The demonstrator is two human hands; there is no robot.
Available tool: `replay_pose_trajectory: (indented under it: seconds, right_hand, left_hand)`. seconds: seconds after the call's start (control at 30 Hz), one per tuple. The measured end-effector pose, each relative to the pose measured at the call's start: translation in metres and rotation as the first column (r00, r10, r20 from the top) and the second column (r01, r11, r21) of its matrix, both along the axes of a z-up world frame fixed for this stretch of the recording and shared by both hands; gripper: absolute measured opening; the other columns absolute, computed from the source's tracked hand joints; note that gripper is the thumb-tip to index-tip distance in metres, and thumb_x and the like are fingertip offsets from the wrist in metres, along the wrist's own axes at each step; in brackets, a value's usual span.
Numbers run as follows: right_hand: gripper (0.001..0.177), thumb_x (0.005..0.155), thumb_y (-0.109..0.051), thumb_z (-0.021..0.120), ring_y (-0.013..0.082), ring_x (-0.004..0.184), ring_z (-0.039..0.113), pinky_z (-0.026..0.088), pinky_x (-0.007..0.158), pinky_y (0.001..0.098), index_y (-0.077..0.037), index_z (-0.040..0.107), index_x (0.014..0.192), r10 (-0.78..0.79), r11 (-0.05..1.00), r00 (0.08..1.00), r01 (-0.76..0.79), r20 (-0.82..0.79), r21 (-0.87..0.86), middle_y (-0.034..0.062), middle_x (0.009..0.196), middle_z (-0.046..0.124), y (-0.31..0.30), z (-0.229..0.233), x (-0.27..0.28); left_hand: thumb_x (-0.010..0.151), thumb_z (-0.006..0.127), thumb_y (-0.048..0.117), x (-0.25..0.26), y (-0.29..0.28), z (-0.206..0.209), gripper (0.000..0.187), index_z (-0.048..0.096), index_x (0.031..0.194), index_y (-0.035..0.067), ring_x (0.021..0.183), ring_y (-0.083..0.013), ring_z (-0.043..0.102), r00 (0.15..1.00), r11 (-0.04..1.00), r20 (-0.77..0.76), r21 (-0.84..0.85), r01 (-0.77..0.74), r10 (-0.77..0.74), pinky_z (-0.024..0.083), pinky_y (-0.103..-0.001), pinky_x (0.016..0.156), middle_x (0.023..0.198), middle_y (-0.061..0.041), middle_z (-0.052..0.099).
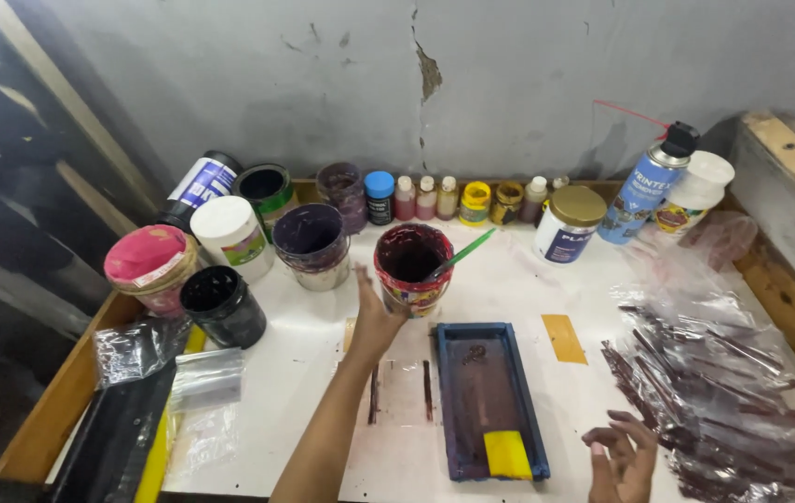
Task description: The person uses a yellow sponge to spread dark purple paint evenly across a blue rectangular tray. They then use a green spatula to scoop more paint from a container and add it to the tray, continuing to spread the mixture with the sponge.
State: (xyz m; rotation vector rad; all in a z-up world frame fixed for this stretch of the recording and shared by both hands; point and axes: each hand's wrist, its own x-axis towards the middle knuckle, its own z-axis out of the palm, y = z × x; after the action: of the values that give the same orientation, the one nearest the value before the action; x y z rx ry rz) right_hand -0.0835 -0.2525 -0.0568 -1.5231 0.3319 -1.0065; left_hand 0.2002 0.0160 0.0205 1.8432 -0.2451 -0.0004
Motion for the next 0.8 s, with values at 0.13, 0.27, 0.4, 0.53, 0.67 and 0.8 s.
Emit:
replay_pose_trajectory:
  seconds: [0.13, 0.27, 0.4, 0.53, 0.67, 0.8]
  right_hand:
    - [0.03, 0.097, 0.003, 0.051, 0.0247, 0.083, 0.063, 0.05, 0.092, 0.0344, -0.002, 0.047, 0.126, 0.016, 0.999, 1.0, -0.017, -0.024, -0.049, 0.0236, 0.133, 0.052, 0.013, 0.024, -0.002]
    - [0.048, 0.086, -0.038, 0.065, 0.0235, 0.114, 0.059, 0.047, 0.1, 0.0371, -0.012, 0.062, 0.126, 0.221, 0.772, 0.921, -0.366, -0.321, -0.519, 0.0094, 0.129, 0.066, -0.022, -0.02, -0.008]
    - [0.078, 0.083, -0.07, 0.076, 0.0188, 0.12, 0.06, 0.04, 0.1, 0.0363, -0.022, 0.059, 0.142, 0.135, 0.216, 0.924, -0.379, -0.357, -0.9, -0.0077, 0.133, 0.07, -0.007, 0.001, -0.01]
    - [0.068, 0.084, -0.059, 0.077, 0.0201, 0.12, 0.059, 0.037, 0.101, 0.0372, -0.021, 0.061, 0.139, 0.136, 0.201, 0.911, -0.41, -0.389, -0.89, -0.0063, 0.132, 0.07, -0.003, 0.014, -0.014]
    - [0.039, 0.087, -0.035, 0.075, 0.0231, 0.108, 0.063, 0.043, 0.095, 0.0389, -0.019, 0.071, 0.123, 0.179, 0.244, 0.91, -0.41, -0.375, -0.879, -0.0042, 0.121, 0.074, 0.002, 0.026, -0.014]
    - [0.031, 0.089, -0.019, 0.074, 0.0247, 0.099, 0.066, 0.053, 0.089, 0.0402, -0.01, 0.074, 0.118, 0.252, 0.283, 0.868, -0.489, -0.427, -0.825, 0.0035, 0.115, 0.078, 0.002, 0.019, -0.015]
  left_hand:
    - [0.083, 0.085, 0.012, -0.093, -0.009, 0.047, 0.127, -0.016, 0.16, 0.011, 0.159, -0.0288, -0.002, 0.989, 0.994, -0.102, 0.037, -0.107, 0.111, 0.005, -0.041, 0.127, 0.173, -0.013, -0.011]
    - [0.092, 0.071, 0.024, -0.173, 0.004, 0.011, 0.092, 0.011, 0.159, 0.004, 0.158, -0.0366, 0.01, 0.895, 0.946, 0.439, 0.317, -0.064, -0.087, 0.014, -0.053, 0.127, 0.17, -0.02, 0.009]
    - [0.093, 0.067, 0.033, -0.207, 0.021, -0.043, 0.069, 0.037, 0.151, 0.011, 0.155, -0.0361, 0.022, 0.76, 0.835, 0.621, 0.51, -0.207, -0.191, 0.013, -0.06, 0.128, 0.163, -0.015, 0.032]
    - [0.094, 0.062, 0.031, -0.208, 0.034, -0.046, 0.062, 0.04, 0.148, 0.01, 0.155, -0.0352, 0.021, 0.797, 0.843, 0.595, 0.476, -0.251, -0.099, 0.01, -0.062, 0.129, 0.163, -0.015, 0.031]
    - [0.096, 0.058, 0.028, -0.207, 0.032, -0.04, 0.057, 0.043, 0.148, 0.009, 0.15, -0.0358, 0.032, 0.793, 0.82, 0.608, 0.477, -0.317, -0.047, 0.014, -0.062, 0.126, 0.157, -0.014, 0.04]
    - [0.097, 0.056, 0.03, -0.206, 0.029, -0.033, 0.058, 0.042, 0.149, 0.008, 0.146, -0.0339, 0.035, 0.796, 0.774, 0.603, 0.523, -0.357, -0.041, 0.01, -0.064, 0.125, 0.155, -0.014, 0.042]
